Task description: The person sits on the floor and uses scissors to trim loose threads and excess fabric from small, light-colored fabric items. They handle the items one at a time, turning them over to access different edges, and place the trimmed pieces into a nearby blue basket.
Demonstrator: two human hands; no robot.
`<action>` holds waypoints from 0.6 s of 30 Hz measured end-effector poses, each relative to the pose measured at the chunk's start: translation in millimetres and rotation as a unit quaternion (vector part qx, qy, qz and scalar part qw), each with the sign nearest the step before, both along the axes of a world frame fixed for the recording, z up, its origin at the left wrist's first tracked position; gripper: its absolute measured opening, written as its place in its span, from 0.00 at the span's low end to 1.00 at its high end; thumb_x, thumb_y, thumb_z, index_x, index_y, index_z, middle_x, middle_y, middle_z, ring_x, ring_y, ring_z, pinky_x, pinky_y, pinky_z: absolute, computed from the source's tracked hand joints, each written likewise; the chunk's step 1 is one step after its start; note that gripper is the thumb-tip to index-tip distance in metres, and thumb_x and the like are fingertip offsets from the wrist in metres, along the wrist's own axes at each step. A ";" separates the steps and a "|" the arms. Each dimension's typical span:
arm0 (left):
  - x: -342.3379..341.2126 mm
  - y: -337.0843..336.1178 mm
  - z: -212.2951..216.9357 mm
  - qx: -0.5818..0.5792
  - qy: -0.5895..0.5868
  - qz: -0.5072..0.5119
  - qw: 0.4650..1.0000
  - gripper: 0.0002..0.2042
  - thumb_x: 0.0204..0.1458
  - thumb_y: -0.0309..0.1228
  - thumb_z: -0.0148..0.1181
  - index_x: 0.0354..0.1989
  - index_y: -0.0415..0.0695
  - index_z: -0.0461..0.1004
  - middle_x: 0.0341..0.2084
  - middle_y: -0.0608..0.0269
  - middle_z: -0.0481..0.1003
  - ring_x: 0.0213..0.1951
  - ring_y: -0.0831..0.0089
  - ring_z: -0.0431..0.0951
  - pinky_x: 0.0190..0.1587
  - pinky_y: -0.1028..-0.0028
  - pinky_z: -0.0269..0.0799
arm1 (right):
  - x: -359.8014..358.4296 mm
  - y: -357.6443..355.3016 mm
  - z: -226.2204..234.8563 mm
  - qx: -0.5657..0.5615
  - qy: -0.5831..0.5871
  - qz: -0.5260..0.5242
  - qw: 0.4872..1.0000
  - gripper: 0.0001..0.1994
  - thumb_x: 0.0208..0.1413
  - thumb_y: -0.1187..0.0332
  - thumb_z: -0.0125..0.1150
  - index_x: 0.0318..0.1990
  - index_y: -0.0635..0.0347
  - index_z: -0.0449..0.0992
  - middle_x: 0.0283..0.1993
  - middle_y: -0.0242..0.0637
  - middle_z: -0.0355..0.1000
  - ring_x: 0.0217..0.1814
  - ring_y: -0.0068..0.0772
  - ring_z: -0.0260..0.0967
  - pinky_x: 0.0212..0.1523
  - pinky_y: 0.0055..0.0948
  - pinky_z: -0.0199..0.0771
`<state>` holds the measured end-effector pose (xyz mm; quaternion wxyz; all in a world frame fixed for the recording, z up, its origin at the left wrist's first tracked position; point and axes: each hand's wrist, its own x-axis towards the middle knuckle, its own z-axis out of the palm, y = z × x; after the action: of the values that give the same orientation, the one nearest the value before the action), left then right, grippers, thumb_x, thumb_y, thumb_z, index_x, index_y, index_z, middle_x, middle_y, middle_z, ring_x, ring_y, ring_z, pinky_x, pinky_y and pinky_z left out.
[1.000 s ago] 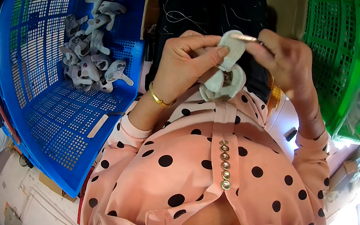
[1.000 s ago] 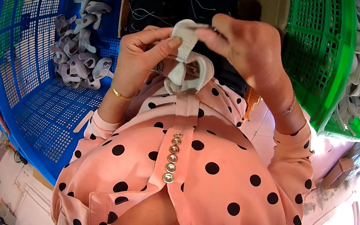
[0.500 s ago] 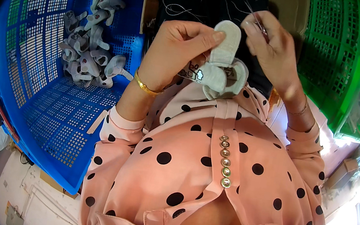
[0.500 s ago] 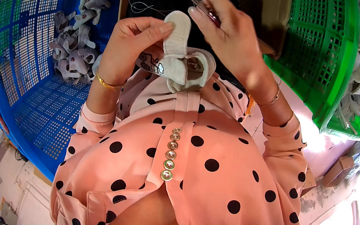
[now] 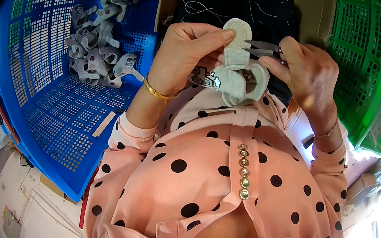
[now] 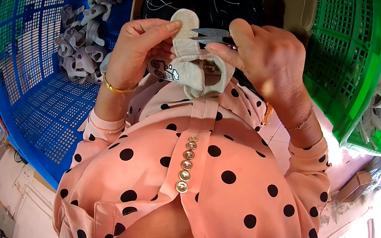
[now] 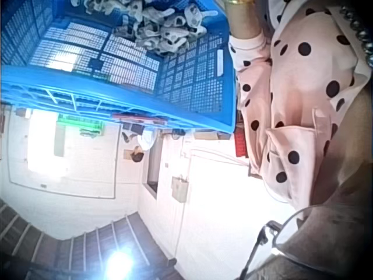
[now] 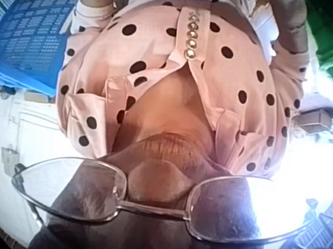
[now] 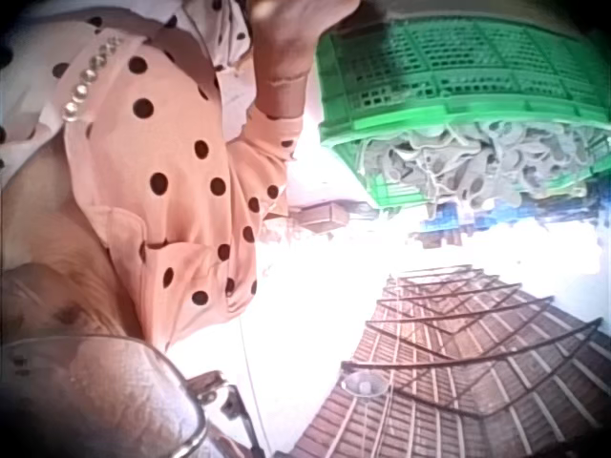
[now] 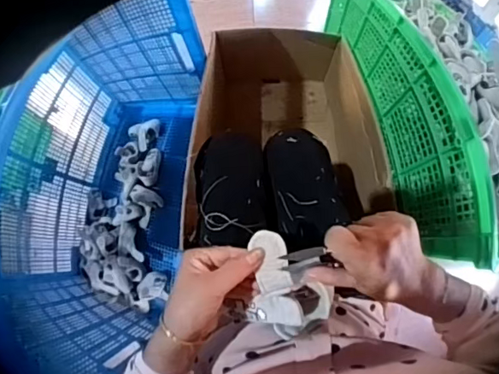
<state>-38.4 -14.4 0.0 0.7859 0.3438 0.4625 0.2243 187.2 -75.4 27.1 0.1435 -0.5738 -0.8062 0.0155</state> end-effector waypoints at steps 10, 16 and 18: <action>0.4 -3.7 3.0 -0.001 -0.010 0.015 1.000 0.08 0.52 0.32 0.65 0.30 0.40 0.80 0.20 0.67 0.76 0.21 0.82 0.76 0.24 0.83 0.72 | -2.2 3.1 9.1 0.001 0.006 0.016 1.000 0.19 0.41 0.57 0.72 0.22 0.54 0.66 0.15 0.33 0.60 0.16 0.35 0.59 0.19 0.30 0.61; 1.4 -8.6 0.7 -0.020 -0.012 0.031 0.999 0.08 0.53 0.33 0.65 0.31 0.39 0.80 0.21 0.65 0.78 0.21 0.80 0.77 0.24 0.83 0.72 | 1.6 -0.6 1.7 -0.039 -0.020 0.018 0.999 0.18 0.48 0.51 0.66 0.22 0.53 0.67 0.15 0.31 0.59 0.18 0.33 0.64 0.19 0.30 0.62; 2.5 -12.0 0.5 -0.030 0.000 0.034 0.999 0.08 0.53 0.33 0.64 0.32 0.39 0.80 0.22 0.64 0.79 0.21 0.80 0.77 0.25 0.83 0.72 | 2.0 -2.5 -4.1 -0.094 0.072 -0.008 0.993 0.17 0.49 0.52 0.66 0.25 0.54 0.69 0.17 0.32 0.62 0.19 0.34 0.67 0.20 0.31 0.64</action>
<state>-35.9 -26.3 0.5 0.7877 0.3044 0.4807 0.2363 189.2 -77.9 23.0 0.1462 -0.5887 -0.7840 0.1316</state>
